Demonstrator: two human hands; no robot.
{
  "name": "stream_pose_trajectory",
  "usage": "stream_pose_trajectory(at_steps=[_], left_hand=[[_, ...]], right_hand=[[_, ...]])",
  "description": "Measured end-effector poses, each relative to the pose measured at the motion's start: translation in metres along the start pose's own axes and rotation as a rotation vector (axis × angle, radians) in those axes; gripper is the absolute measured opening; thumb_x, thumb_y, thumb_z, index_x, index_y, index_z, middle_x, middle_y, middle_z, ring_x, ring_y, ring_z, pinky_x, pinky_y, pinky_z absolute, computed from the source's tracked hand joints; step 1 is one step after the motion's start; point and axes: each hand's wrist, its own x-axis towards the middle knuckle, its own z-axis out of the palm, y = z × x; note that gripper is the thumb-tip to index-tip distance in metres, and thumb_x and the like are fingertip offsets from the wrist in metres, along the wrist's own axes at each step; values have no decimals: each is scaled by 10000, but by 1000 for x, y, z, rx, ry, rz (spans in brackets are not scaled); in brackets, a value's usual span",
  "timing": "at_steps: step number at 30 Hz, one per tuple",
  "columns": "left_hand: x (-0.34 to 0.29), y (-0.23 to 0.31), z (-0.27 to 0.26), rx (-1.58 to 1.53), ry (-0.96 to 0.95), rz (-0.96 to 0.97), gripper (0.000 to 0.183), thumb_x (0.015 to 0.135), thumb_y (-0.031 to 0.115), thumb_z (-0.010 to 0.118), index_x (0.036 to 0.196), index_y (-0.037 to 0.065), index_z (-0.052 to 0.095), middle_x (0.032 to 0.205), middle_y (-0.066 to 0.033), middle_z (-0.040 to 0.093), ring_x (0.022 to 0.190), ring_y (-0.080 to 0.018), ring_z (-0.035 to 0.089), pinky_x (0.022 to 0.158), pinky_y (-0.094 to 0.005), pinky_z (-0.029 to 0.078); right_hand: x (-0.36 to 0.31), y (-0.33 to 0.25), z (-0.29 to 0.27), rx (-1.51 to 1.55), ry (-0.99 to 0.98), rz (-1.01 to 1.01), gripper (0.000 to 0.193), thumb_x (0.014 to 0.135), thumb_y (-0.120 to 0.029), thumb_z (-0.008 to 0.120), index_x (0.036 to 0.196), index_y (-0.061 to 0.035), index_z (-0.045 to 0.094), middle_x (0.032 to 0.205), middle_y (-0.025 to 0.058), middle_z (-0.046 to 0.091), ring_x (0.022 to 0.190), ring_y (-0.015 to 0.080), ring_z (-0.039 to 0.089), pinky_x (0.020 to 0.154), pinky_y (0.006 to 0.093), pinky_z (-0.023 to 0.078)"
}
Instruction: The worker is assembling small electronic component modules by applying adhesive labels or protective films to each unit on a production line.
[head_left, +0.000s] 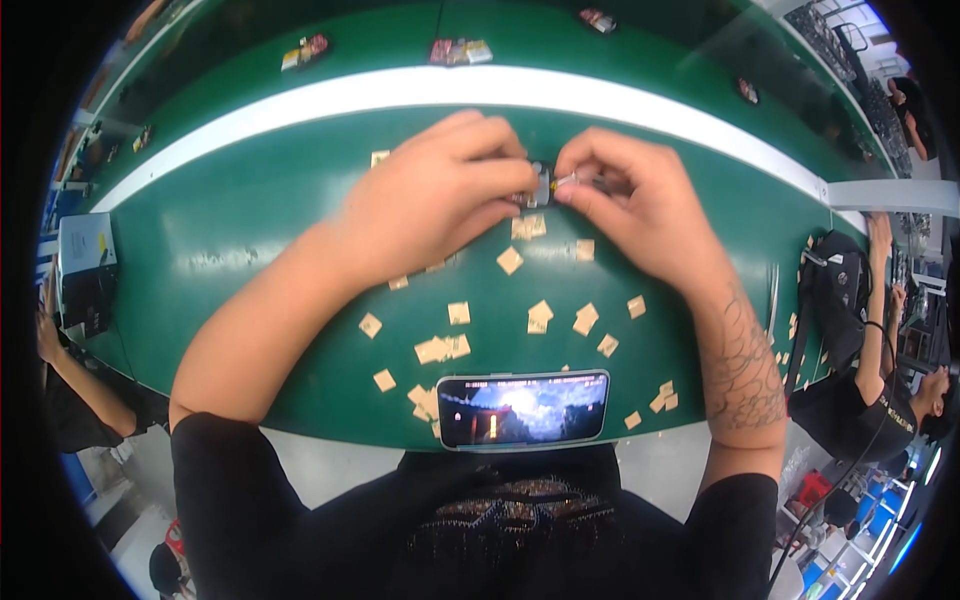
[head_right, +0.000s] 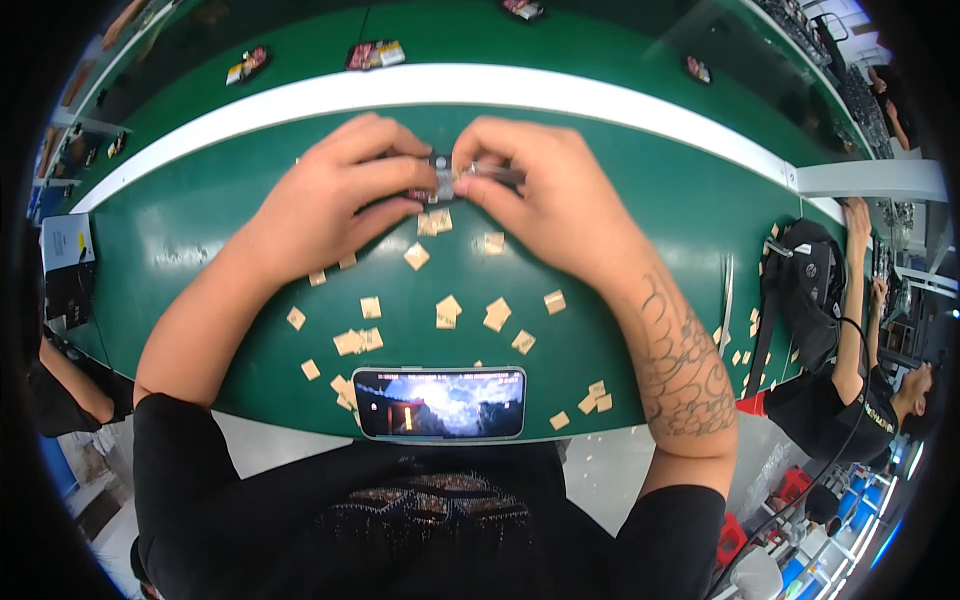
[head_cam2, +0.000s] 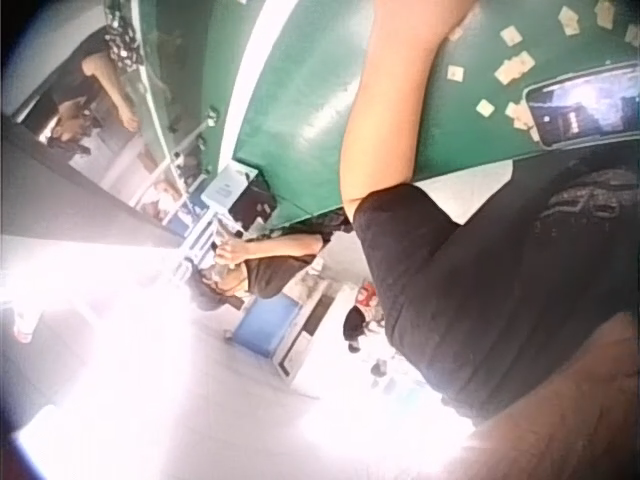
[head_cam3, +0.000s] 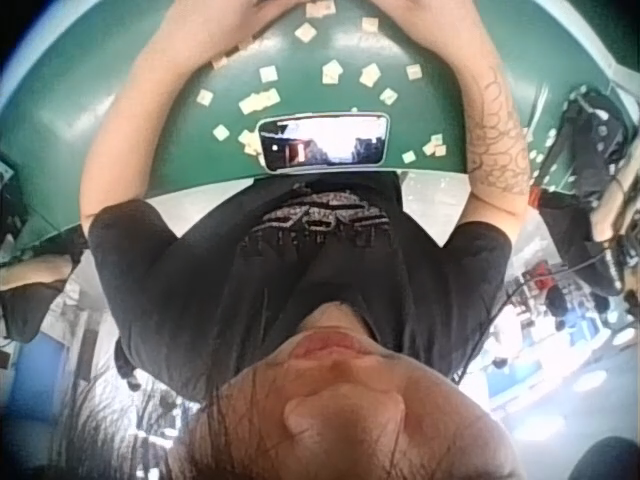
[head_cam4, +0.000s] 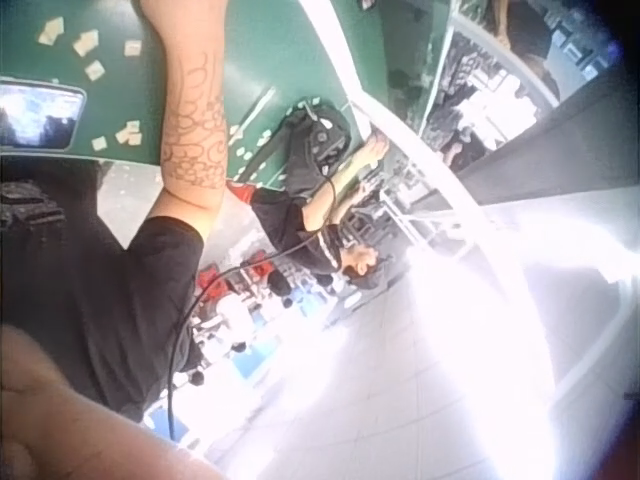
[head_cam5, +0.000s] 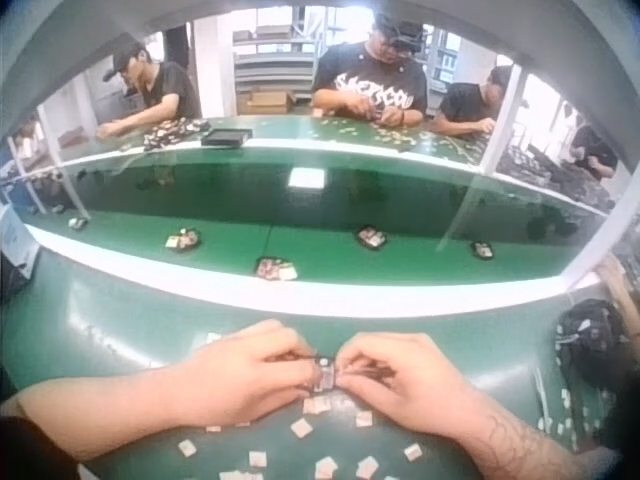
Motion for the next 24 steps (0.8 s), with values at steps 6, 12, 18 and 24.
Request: stream_pose_trajectory(at_steps=[6,12,18,24], left_hand=[[-2,-2,4,32,15,13,352,796,-2,856,1125,65,750,1177,-100,701,1061,-306,673,891,-420,583],[-3,0,5,97,-2,31,354,797,7,851,1130,66,747,1186,-80,689,1062,-300,660,908,-414,577],[0,4,5,134,-19,39,335,796,26,846,1109,71,738,1176,-52,678,1067,-290,652,904,-407,576],[0,2,5,78,16,19,342,804,26,853,1119,64,724,1135,-61,688,1052,-291,665,890,-410,582]], right_hand=[[-3,10,-13,10,-32,-61,228,967,4,747,1195,-6,734,962,100,743,878,157,723,806,307,603],[-3,-14,-6,-270,34,-64,195,939,-15,755,1134,-12,747,922,142,697,789,272,698,729,378,561],[-5,-11,13,-326,116,-186,254,915,59,750,1155,-21,746,926,96,679,710,198,623,646,311,508],[-5,-17,21,-312,147,-118,214,932,42,730,1140,-10,729,969,147,713,833,302,699,734,388,563]])
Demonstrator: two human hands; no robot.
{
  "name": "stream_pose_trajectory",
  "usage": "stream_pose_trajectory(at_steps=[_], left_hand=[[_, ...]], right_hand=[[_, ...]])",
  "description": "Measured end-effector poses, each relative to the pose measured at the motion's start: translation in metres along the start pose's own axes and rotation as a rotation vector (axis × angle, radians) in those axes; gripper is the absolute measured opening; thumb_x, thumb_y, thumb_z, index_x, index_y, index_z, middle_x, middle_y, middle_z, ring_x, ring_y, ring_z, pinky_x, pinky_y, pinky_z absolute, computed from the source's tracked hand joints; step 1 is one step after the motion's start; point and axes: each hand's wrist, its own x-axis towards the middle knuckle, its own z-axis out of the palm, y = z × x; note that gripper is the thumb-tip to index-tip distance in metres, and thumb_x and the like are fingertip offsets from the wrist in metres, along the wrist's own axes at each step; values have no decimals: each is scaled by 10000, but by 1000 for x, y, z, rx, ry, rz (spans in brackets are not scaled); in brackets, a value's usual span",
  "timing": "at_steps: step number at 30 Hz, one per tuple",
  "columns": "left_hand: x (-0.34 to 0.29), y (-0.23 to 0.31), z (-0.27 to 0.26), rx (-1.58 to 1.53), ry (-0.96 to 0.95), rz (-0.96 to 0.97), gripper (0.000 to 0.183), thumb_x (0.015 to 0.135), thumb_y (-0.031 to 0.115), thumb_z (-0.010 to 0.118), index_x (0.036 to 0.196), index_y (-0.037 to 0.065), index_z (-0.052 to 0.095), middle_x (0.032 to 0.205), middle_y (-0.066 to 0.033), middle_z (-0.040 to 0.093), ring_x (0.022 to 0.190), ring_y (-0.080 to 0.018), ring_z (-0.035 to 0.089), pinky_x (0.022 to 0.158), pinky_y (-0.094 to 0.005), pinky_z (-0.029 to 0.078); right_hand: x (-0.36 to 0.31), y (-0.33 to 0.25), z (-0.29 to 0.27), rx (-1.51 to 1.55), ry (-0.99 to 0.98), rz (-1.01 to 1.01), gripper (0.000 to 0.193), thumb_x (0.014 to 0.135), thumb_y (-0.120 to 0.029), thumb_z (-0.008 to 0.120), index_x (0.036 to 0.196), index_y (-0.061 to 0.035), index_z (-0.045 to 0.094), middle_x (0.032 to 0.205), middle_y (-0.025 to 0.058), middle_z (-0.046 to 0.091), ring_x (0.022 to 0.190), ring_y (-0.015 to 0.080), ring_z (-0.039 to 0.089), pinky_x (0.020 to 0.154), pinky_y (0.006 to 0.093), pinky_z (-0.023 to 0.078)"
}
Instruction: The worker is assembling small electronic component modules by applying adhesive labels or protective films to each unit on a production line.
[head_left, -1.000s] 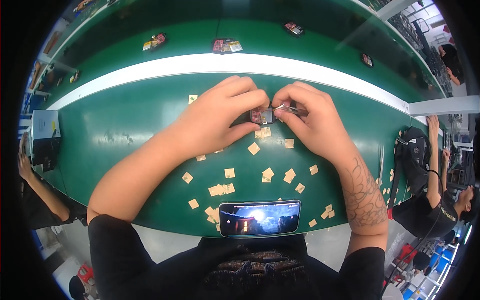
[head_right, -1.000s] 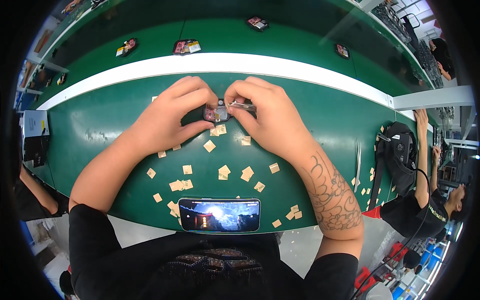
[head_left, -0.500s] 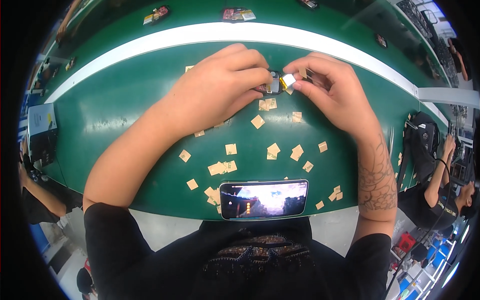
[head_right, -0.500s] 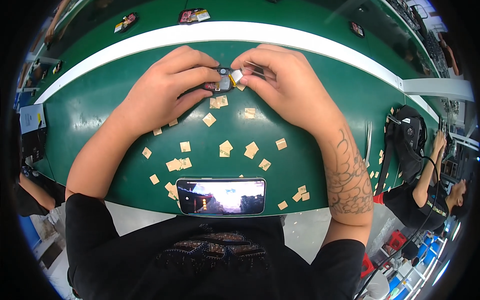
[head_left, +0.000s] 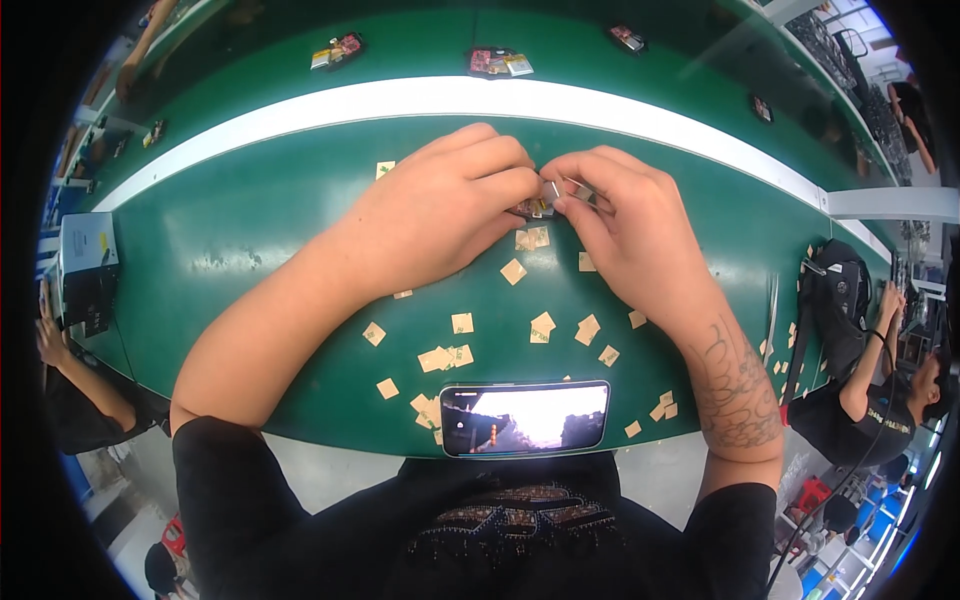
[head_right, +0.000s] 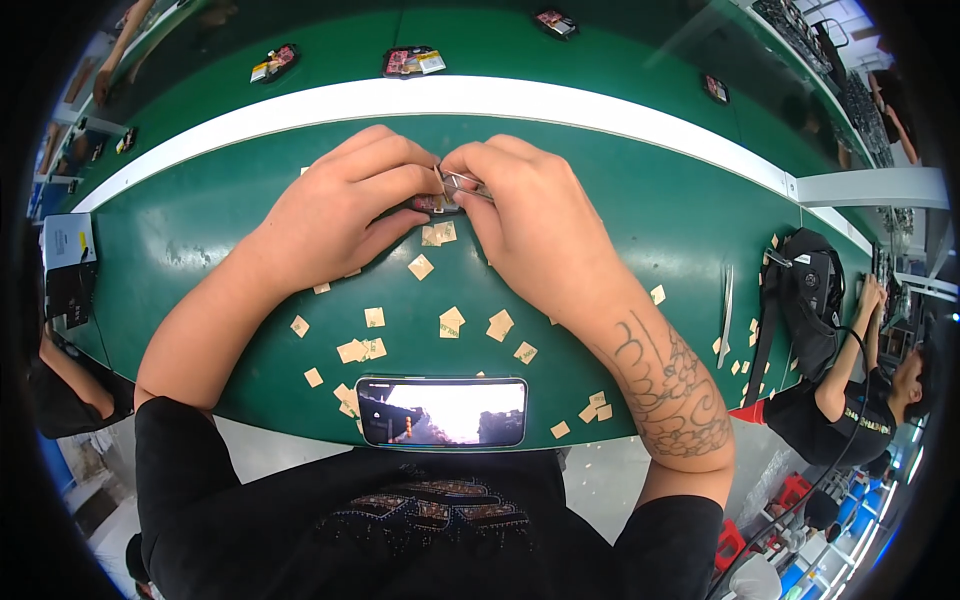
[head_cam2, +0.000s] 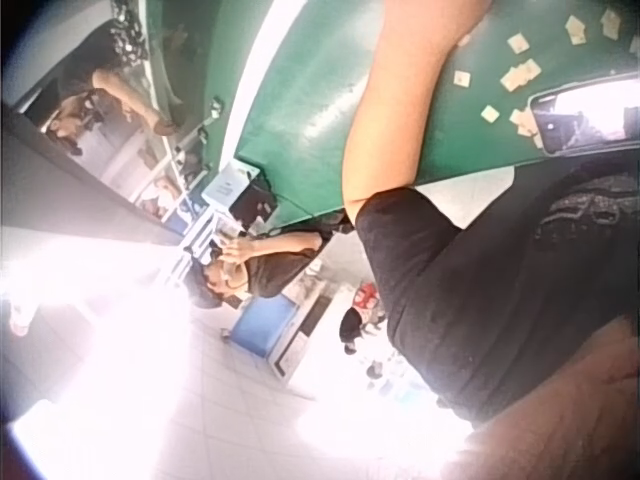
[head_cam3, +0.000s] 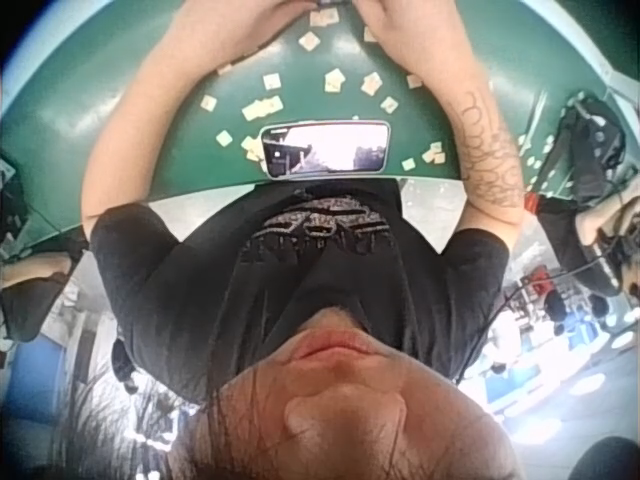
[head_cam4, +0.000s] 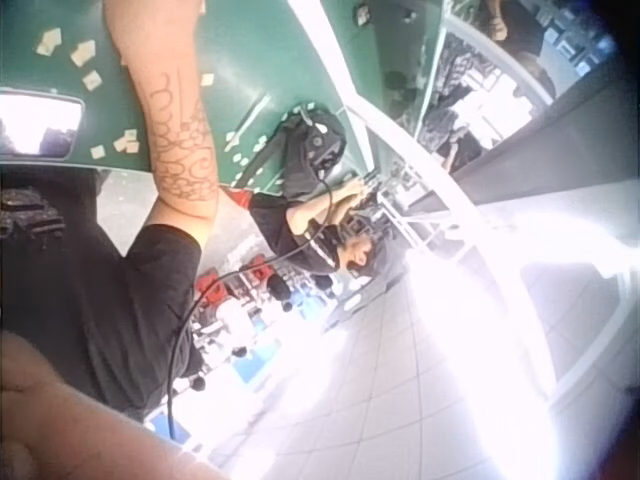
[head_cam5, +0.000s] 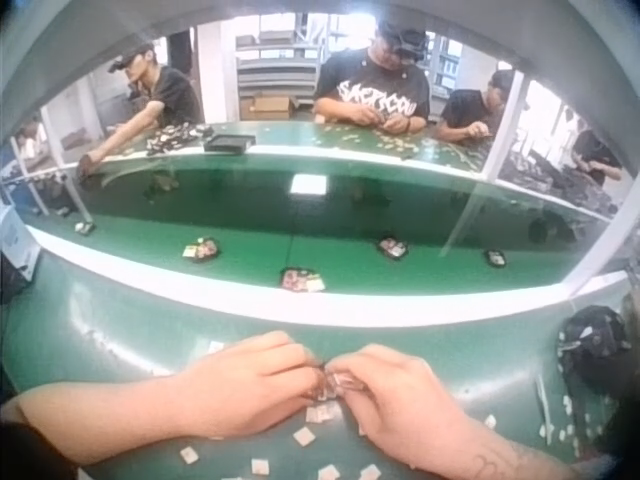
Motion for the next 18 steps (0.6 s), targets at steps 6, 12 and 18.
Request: stream_pose_trajectory(at_steps=[6,12,18], left_hand=[[1,5,-1,-63,25,-75,414,797,21,866,1173,68,701,1096,-79,696,1034,-310,676,881,-420,584],[1,6,1,-58,20,-114,457,789,19,873,1197,64,671,1085,-97,677,1041,-325,671,888,-425,576],[0,9,0,-80,25,-137,458,797,28,873,1201,50,658,1086,-112,669,1050,-347,663,897,-441,566]], right_hand=[[-3,0,5,58,16,89,202,927,41,734,1126,10,727,992,179,734,927,346,755,797,419,607],[-3,-2,5,88,17,165,193,939,20,739,1131,7,734,994,176,738,913,346,757,791,412,606],[-4,-5,4,10,11,196,177,951,-8,741,1127,1,737,993,180,739,889,354,754,786,419,600]])
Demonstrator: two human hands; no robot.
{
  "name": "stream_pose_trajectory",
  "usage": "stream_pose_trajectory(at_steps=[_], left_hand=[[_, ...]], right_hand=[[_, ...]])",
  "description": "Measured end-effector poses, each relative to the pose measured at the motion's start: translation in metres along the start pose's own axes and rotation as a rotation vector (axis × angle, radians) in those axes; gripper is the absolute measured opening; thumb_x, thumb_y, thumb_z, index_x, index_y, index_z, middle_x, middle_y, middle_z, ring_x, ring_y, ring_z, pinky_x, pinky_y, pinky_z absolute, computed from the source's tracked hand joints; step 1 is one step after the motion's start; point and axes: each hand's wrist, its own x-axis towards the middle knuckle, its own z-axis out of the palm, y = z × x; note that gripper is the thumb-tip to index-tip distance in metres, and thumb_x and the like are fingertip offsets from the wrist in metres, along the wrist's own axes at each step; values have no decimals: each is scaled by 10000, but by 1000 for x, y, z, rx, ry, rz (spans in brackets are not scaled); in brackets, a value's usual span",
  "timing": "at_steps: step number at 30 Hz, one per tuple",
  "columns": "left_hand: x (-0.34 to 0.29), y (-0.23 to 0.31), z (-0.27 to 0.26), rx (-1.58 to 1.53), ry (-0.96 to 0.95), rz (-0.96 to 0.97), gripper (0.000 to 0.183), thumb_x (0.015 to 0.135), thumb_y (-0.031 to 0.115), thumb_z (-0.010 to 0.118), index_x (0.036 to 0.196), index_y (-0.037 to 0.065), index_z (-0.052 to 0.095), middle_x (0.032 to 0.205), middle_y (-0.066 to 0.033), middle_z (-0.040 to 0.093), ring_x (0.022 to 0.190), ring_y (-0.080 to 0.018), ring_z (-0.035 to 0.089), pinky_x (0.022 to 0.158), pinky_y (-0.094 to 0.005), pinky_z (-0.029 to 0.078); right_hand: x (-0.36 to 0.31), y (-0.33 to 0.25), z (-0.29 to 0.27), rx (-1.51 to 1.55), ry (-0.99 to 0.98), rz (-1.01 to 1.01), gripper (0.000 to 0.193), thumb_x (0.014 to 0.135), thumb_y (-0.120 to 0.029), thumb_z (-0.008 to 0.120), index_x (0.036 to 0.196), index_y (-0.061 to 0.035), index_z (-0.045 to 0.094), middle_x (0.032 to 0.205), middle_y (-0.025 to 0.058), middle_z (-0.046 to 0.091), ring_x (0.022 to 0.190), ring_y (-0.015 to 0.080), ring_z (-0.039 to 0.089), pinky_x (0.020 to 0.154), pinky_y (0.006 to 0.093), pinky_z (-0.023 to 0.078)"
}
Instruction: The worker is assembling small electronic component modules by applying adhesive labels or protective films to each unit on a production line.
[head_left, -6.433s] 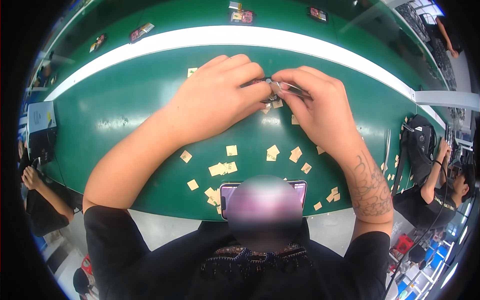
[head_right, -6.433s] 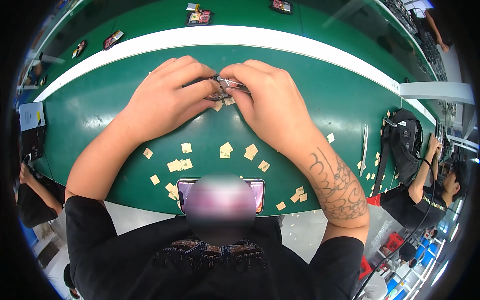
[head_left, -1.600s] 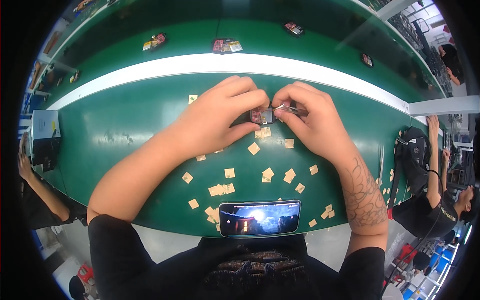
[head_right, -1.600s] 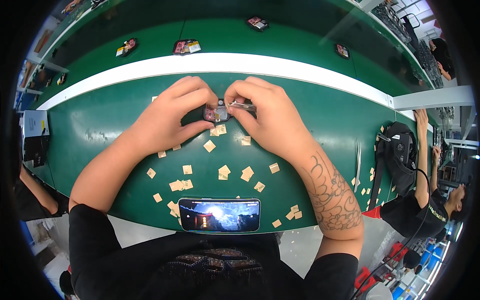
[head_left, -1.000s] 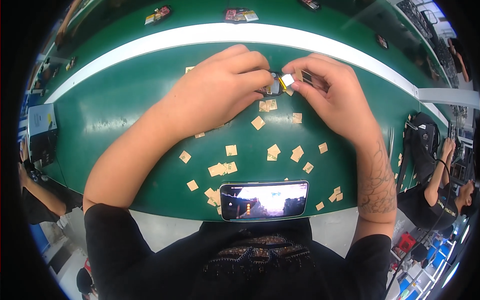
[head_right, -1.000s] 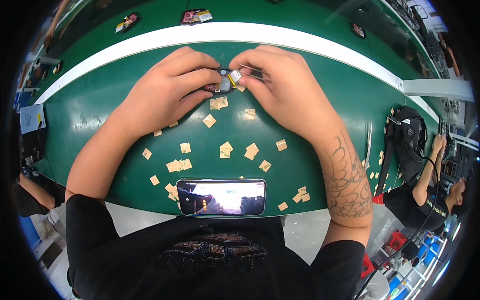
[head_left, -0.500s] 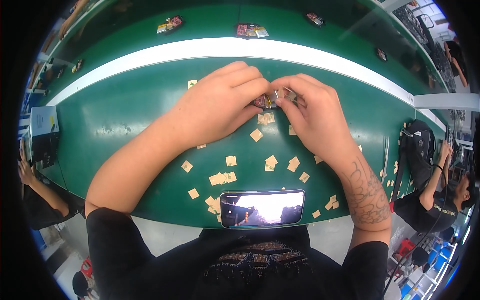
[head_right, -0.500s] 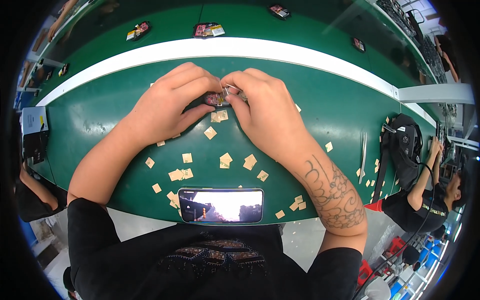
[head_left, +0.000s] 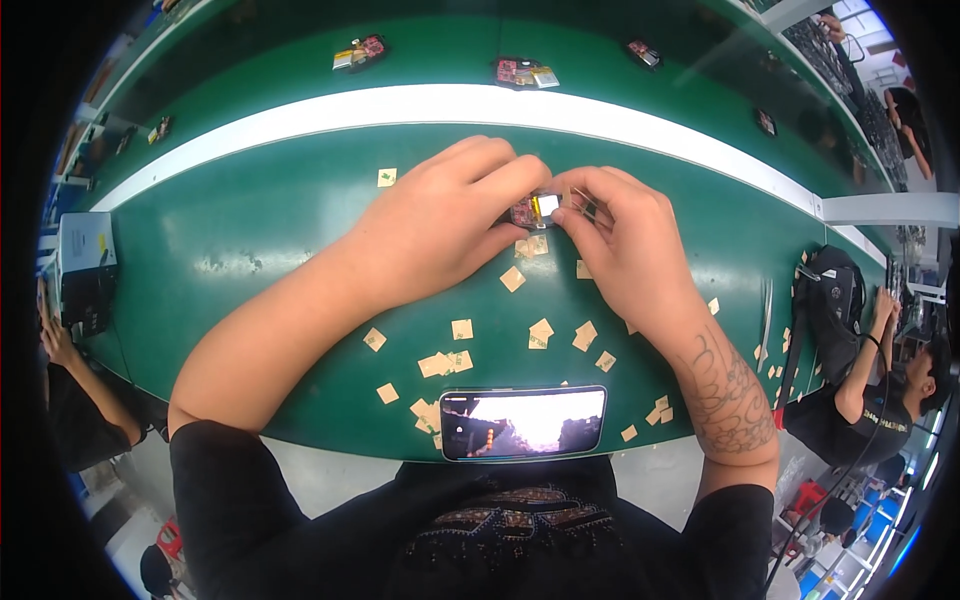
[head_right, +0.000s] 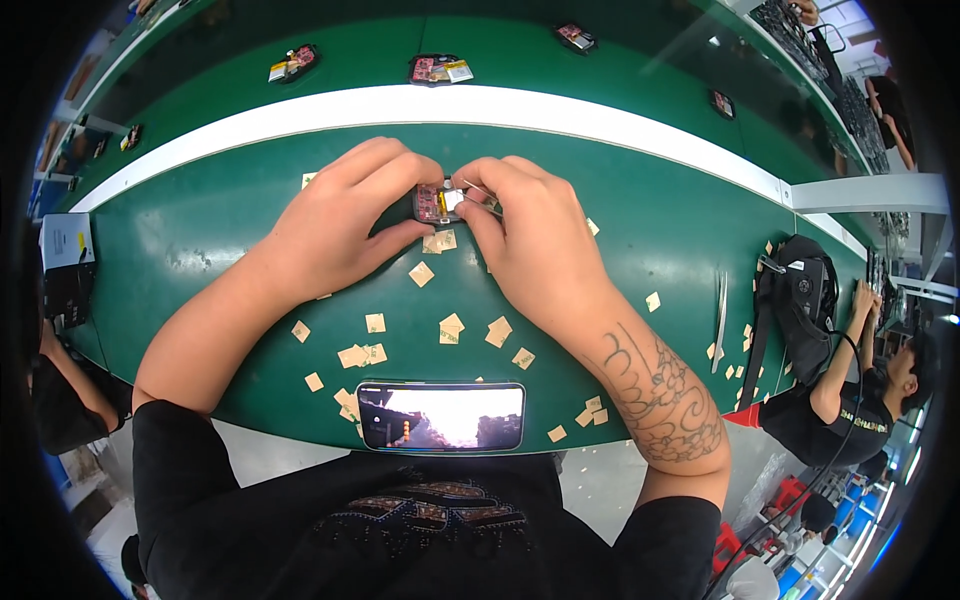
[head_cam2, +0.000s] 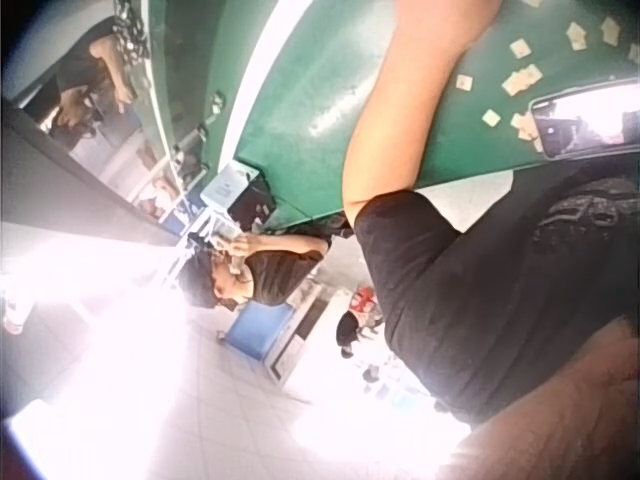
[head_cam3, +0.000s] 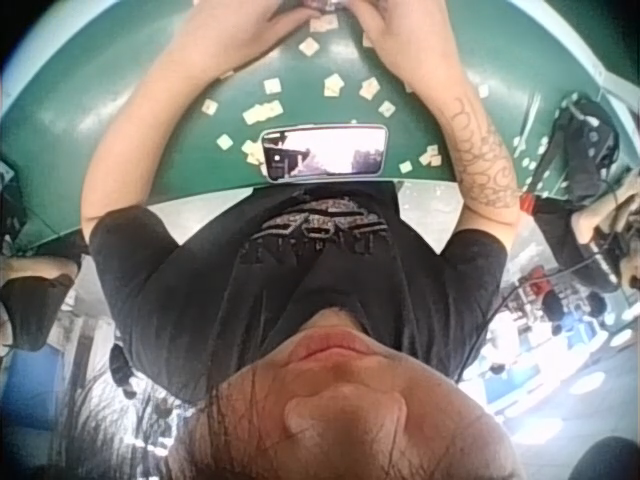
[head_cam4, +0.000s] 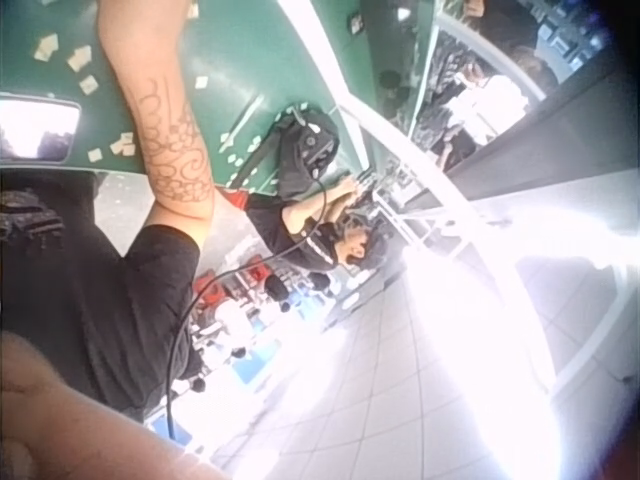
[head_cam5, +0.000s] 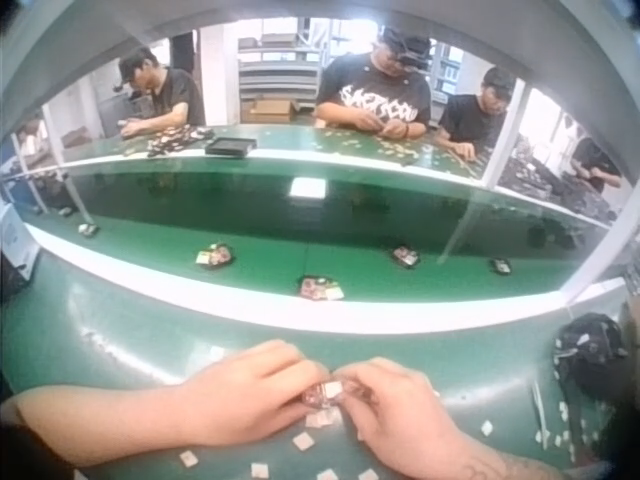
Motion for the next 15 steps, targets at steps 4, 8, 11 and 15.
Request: stream_pose_trajectory(at_steps=[4,8,11,15], left_hand=[[-1,3,4,16,4,-15,455,803,42,875,1200,53,653,1092,-118,663,1055,-352,657,901,-442,562],[-2,7,6,-4,25,-24,450,812,59,875,1200,57,647,1098,-121,656,1051,-362,649,899,-448,555],[-5,5,9,-5,38,-33,453,813,63,875,1202,60,643,1095,-122,654,1046,-368,646,894,-452,553],[-2,8,6,4,33,-21,463,804,52,877,1200,62,637,1087,-122,651,1037,-374,645,881,-457,551]], right_hand=[[-2,-3,0,71,-10,95,167,954,-10,737,1121,-1,735,1002,188,745,889,363,758,788,425,598],[-2,-2,2,51,12,56,164,955,-9,737,1119,0,732,1006,190,750,892,371,760,788,429,597],[-3,-2,5,56,23,40,166,953,-10,739,1119,0,730,1004,188,751,895,378,758,790,436,596],[-2,0,7,-7,57,-24,170,920,-5,752,1090,-5,742,973,174,750,886,377,753,779,448,591]])
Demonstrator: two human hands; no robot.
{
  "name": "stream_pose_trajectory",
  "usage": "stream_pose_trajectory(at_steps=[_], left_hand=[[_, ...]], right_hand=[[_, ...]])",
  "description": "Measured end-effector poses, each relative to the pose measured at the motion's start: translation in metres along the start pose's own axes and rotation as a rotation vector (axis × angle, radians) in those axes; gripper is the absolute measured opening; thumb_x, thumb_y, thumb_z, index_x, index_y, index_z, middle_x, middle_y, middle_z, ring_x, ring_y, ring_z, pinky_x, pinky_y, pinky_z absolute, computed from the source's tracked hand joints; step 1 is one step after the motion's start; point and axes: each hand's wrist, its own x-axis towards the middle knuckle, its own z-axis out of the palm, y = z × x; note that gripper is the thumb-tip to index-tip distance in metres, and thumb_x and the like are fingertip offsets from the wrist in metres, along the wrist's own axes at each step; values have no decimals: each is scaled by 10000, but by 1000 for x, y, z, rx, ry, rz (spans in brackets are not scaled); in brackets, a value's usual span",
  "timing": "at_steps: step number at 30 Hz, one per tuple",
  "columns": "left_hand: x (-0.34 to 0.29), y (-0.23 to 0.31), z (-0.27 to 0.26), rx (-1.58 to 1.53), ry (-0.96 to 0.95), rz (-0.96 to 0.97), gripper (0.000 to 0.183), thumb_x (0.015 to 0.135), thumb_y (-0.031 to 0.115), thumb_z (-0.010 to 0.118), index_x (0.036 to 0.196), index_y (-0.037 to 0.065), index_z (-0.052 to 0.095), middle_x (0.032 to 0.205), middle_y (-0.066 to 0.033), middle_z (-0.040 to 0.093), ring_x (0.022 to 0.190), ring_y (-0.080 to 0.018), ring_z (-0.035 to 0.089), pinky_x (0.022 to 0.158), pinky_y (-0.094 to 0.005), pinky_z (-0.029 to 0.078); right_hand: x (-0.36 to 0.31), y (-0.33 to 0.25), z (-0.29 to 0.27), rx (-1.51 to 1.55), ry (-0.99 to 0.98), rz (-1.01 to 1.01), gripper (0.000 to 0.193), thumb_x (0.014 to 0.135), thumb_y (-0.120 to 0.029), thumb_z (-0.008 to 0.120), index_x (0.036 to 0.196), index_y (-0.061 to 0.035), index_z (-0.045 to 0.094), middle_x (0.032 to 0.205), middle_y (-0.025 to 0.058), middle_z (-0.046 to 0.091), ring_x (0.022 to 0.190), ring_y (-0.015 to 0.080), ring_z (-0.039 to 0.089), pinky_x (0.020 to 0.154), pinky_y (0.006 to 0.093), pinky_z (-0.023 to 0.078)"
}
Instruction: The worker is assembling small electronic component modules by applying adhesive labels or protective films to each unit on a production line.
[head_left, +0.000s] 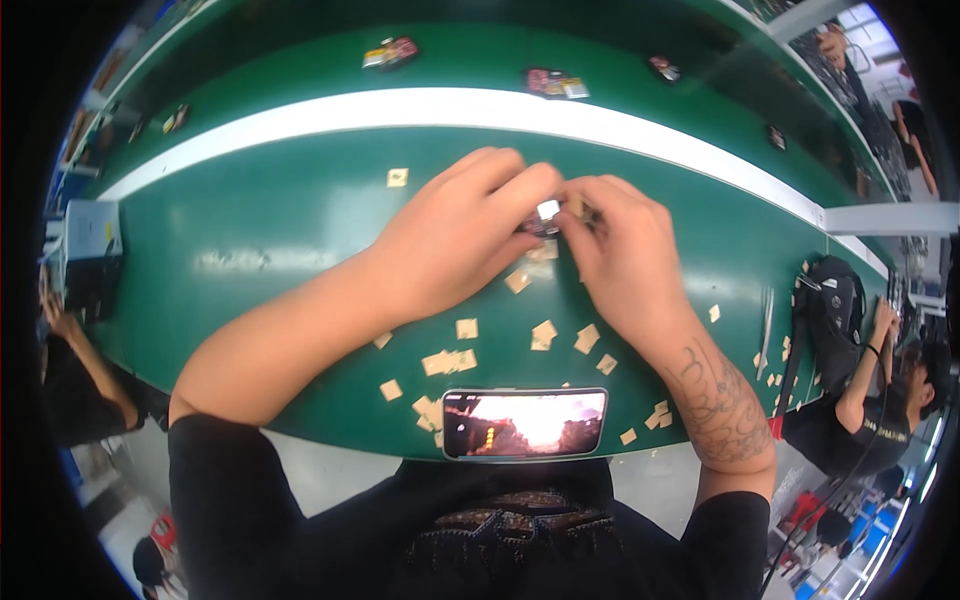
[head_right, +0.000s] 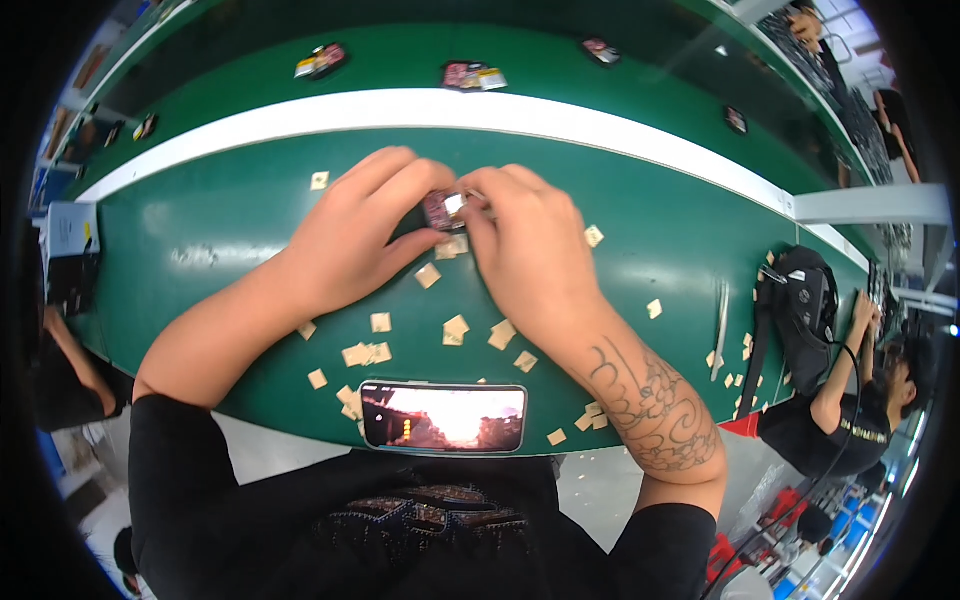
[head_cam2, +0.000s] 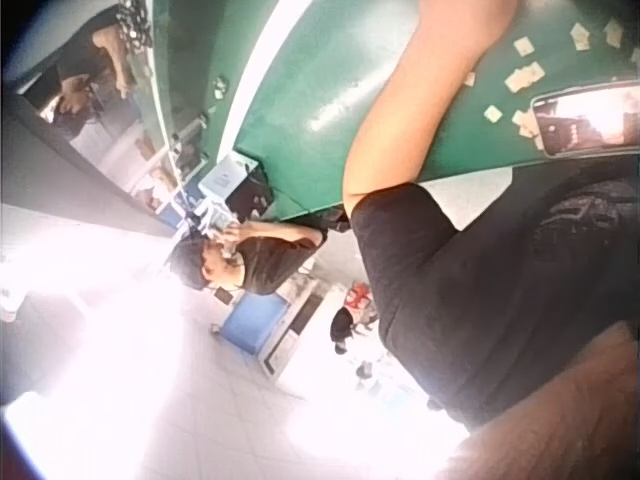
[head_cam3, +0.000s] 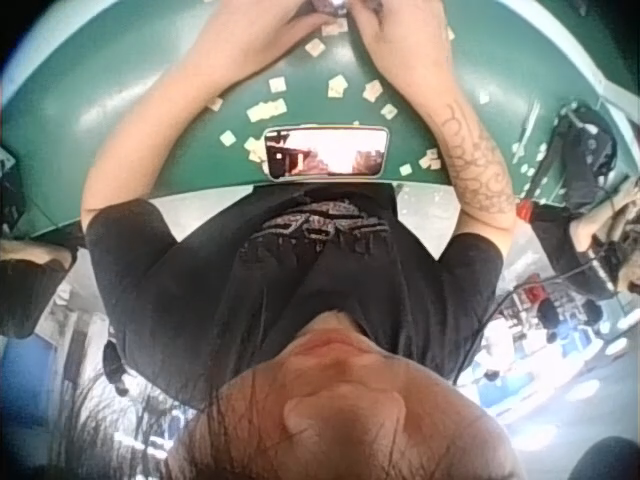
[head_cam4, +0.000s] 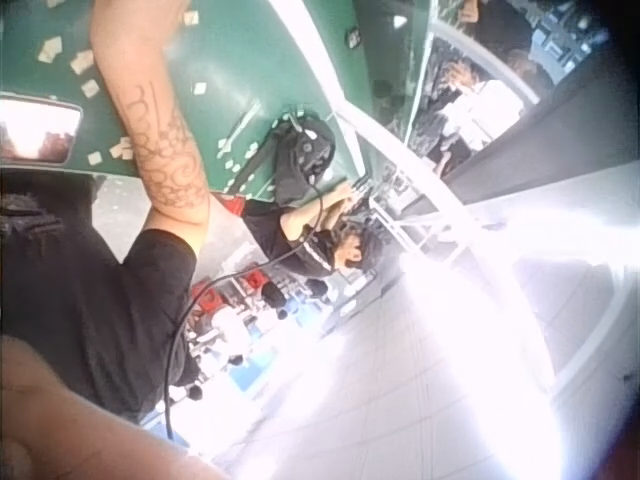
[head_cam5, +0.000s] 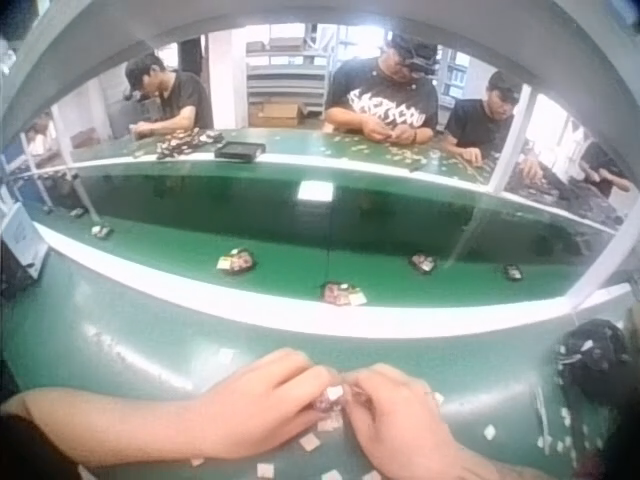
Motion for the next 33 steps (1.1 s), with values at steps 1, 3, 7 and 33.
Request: stream_pose_trajectory(at_steps=[1,3,7,33], left_hand=[[-1,2,3,4,1,-15,463,804,52,877,1200,62,637,1087,-122,651,1037,-374,645,881,-457,551],[-1,-1,8,-19,69,11,480,789,41,883,1197,60,632,1082,-122,649,1025,-375,645,868,-462,549],[-3,-3,5,-8,46,30,493,776,31,888,1194,55,628,1081,-126,651,1029,-375,648,868,-463,551],[153,-110,-14,204,31,-331,315,959,247,769,1229,85,748,860,-115,734,802,-222,712,778,-391,564]], right_hand=[[-1,0,-1,-91,31,-32,171,906,-4,757,1076,-8,750,959,167,749,882,374,751,774,451,590],[1,-2,0,-102,28,-45,163,894,-3,760,1057,-9,757,943,160,749,873,371,750,769,452,589],[4,-3,1,-163,34,-76,127,880,-14,768,1007,-13,773,910,144,744,844,363,746,762,447,588],[13,30,-24,172,296,-62,192,1067,-179,626,1131,-3,668,774,155,679,696,333,665,687,436,520]])
